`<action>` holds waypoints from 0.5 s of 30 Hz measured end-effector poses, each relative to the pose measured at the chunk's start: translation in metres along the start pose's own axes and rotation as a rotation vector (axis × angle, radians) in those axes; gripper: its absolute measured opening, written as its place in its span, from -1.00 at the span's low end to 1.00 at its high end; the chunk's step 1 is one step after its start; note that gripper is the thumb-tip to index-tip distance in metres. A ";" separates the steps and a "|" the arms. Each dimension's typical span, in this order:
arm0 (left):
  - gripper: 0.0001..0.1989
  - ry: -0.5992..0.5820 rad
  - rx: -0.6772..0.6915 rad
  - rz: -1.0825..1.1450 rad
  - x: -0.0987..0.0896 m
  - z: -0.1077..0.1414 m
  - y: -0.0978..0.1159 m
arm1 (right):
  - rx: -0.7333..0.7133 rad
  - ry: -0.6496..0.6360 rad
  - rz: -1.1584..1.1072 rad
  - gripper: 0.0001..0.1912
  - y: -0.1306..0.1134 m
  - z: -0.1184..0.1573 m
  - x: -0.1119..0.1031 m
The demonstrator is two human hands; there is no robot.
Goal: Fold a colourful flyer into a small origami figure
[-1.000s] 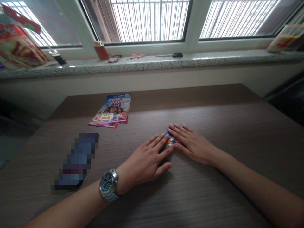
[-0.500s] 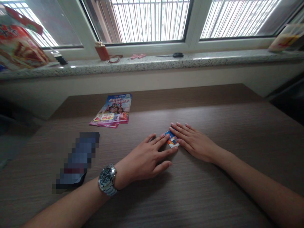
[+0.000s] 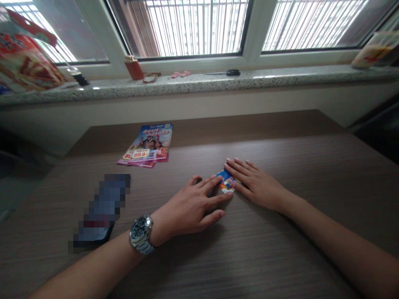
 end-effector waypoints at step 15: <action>-0.57 0.083 0.016 -0.054 -0.001 -0.003 0.002 | 0.011 0.000 0.012 -0.39 0.001 0.001 0.001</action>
Point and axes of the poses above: each hand's wrist, its own z-axis away from the middle knuckle, its own x-axis out of the palm, y = z × x, the point moved 10 cm from there along -z, towards the middle knuckle, and after that the axes turned 14 degrees about -x, right-handed, at the moved point
